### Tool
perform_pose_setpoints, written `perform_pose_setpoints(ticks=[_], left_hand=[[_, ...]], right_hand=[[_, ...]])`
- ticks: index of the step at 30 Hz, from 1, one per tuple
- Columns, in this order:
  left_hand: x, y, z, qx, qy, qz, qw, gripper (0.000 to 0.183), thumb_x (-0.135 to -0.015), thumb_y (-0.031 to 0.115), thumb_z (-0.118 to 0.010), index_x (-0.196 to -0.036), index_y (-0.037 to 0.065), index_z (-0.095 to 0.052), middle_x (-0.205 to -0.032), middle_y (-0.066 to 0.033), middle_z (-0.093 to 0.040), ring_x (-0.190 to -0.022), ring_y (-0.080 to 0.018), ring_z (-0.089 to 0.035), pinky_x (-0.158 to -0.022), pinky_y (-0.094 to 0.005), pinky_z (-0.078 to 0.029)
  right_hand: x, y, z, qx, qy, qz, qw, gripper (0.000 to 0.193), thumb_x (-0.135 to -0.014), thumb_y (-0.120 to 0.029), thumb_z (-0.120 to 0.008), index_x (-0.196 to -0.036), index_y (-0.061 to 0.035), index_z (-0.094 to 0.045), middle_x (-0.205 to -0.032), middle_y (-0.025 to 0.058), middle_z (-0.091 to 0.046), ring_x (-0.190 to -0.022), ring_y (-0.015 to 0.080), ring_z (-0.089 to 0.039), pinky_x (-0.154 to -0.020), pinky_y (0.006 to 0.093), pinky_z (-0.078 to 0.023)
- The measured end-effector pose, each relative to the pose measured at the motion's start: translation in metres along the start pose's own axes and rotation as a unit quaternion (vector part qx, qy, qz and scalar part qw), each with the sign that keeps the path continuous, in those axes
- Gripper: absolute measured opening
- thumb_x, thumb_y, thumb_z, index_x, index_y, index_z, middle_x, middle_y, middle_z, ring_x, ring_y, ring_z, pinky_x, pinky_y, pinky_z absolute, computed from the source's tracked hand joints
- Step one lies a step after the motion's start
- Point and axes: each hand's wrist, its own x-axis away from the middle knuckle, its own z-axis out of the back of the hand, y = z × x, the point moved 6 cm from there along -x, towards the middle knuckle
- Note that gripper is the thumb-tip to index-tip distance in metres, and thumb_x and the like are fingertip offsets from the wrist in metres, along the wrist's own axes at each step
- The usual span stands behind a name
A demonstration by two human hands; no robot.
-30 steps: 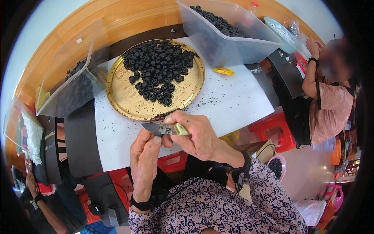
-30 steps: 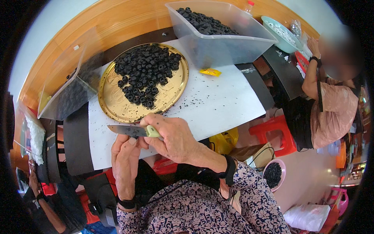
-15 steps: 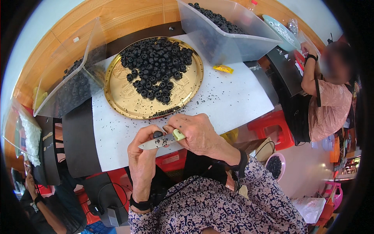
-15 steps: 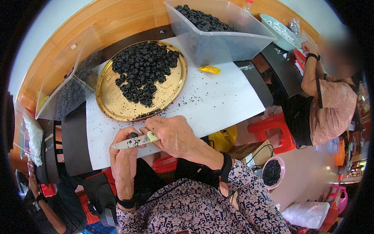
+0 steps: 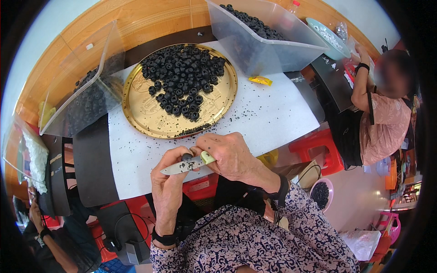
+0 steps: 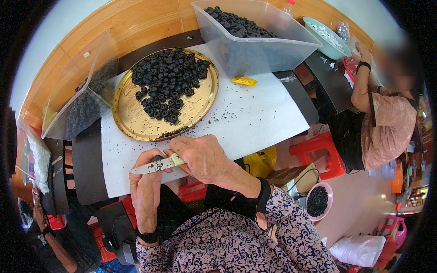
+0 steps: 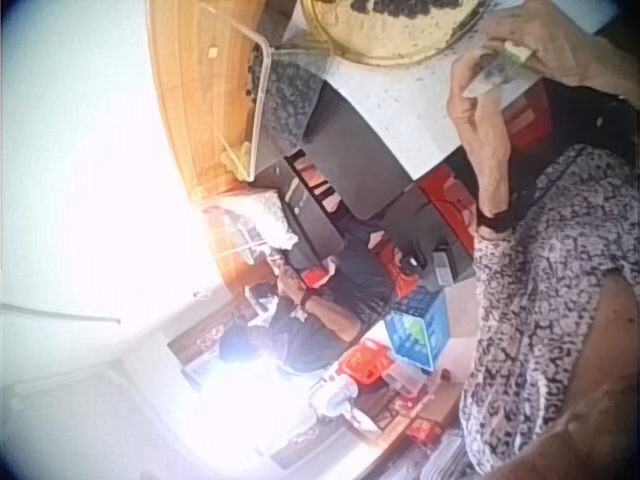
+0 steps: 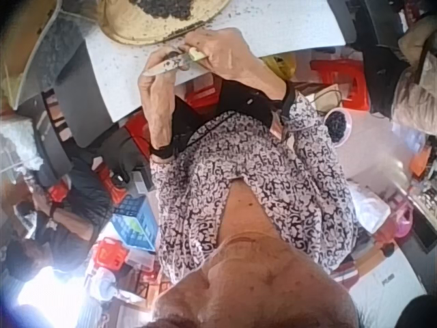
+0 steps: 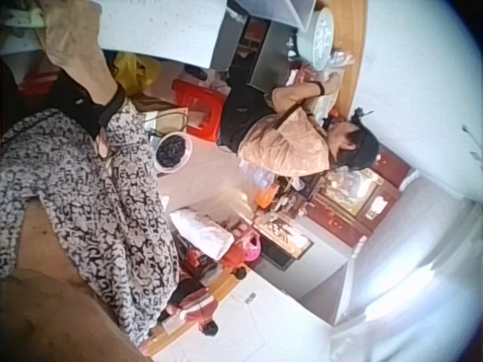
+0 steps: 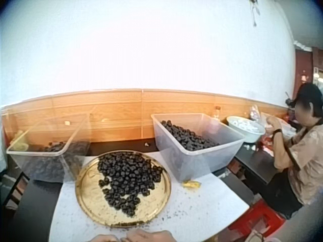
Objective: The person is using a small knife to cut or pit dark fruit (possibly olives or dried plums) over a tray.
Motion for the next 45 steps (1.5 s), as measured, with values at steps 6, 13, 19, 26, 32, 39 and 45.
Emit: perform_pose_setpoints(ticks=[6, 13, 19, 26, 32, 39, 45], left_hand=[[0.001, 0.002, 0.002, -0.008, -0.002, 0.001, 1.000, 0.016, -0.085, -0.003, -0.051, -0.098, -0.002, -0.061, -0.085, -0.0050, -0.061, -0.079, -0.0108, -0.056, -0.076, -0.0246, -0.045], [0.008, 0.010, -0.011, 0.024, -0.111, -0.014, 0.993, 0.018, -0.085, 0.000, -0.048, -0.100, -0.005, -0.058, -0.083, -0.0086, -0.059, -0.080, -0.0145, -0.055, -0.078, -0.0297, -0.045], [-0.002, 0.006, -0.007, 0.041, -0.073, -0.014, 0.996, 0.018, -0.090, 0.006, -0.050, -0.103, -0.006, -0.055, -0.087, -0.0079, -0.058, -0.085, -0.0139, -0.053, -0.082, -0.0287, -0.042], [-0.006, 0.003, -0.003, 0.042, -0.048, 0.012, 0.998, 0.017, -0.089, 0.000, -0.047, -0.103, -0.004, -0.056, -0.095, -0.0068, -0.061, -0.090, -0.0101, -0.053, -0.083, -0.0232, -0.040], [-0.007, 0.001, -0.002, 0.028, -0.060, -0.002, 0.998, 0.017, -0.088, -0.003, -0.047, -0.101, -0.004, -0.057, -0.098, -0.0078, -0.061, -0.090, -0.0103, -0.054, -0.082, -0.0231, -0.042], [-0.005, 0.003, -0.003, 0.017, -0.060, -0.006, 0.998, 0.018, -0.086, 0.000, -0.053, -0.103, -0.006, -0.058, -0.098, -0.0093, -0.061, -0.085, -0.0120, -0.055, -0.081, -0.0256, -0.045], [-0.001, 0.003, -0.001, 0.013, -0.046, 0.024, 0.999, 0.019, -0.085, 0.001, -0.053, -0.101, -0.006, -0.059, -0.093, -0.0086, -0.061, -0.082, -0.0123, -0.056, -0.080, -0.0260, -0.045]], right_hand=[[-0.001, -0.004, 0.003, -0.007, 0.030, 0.006, 1.000, 0.016, -0.080, -0.016, -0.069, -0.080, -0.0058, -0.056, -0.067, 0.0076, -0.058, -0.056, 0.0264, -0.060, -0.047, 0.0335, -0.046], [-0.010, 0.014, 0.010, -0.086, 0.048, -0.047, 0.994, 0.009, -0.082, -0.009, -0.063, -0.081, -0.0046, -0.056, -0.065, 0.0131, -0.055, -0.057, 0.0324, -0.056, -0.049, 0.0362, -0.043], [-0.003, 0.008, 0.008, -0.113, 0.044, -0.014, 0.992, 0.017, -0.078, -0.017, -0.067, -0.085, -0.0056, -0.057, -0.070, 0.0117, -0.059, -0.065, 0.0316, -0.061, -0.054, 0.0376, -0.047], [-0.001, -0.002, 0.010, -0.058, 0.040, 0.024, 0.997, 0.011, -0.074, -0.005, -0.065, -0.080, -0.0049, -0.057, -0.071, 0.0074, -0.058, -0.061, 0.0268, -0.060, -0.051, 0.0327, -0.048], [0.000, 0.001, 0.007, -0.032, 0.027, 0.022, 0.999, 0.019, -0.079, -0.021, -0.068, -0.082, -0.0073, -0.055, -0.071, 0.0063, -0.059, -0.064, 0.0250, -0.062, -0.050, 0.0342, -0.047], [-0.001, 0.000, 0.007, -0.025, 0.030, 0.020, 0.999, 0.020, -0.080, -0.023, -0.067, -0.081, -0.0071, -0.054, -0.070, 0.0067, -0.059, -0.062, 0.0246, -0.061, -0.049, 0.0340, -0.047], [-0.001, 0.005, 0.004, -0.037, 0.056, 0.014, 0.998, 0.013, -0.081, -0.012, -0.066, -0.080, -0.0047, -0.055, -0.068, 0.0093, -0.057, -0.059, 0.0290, -0.060, -0.048, 0.0351, -0.046]])
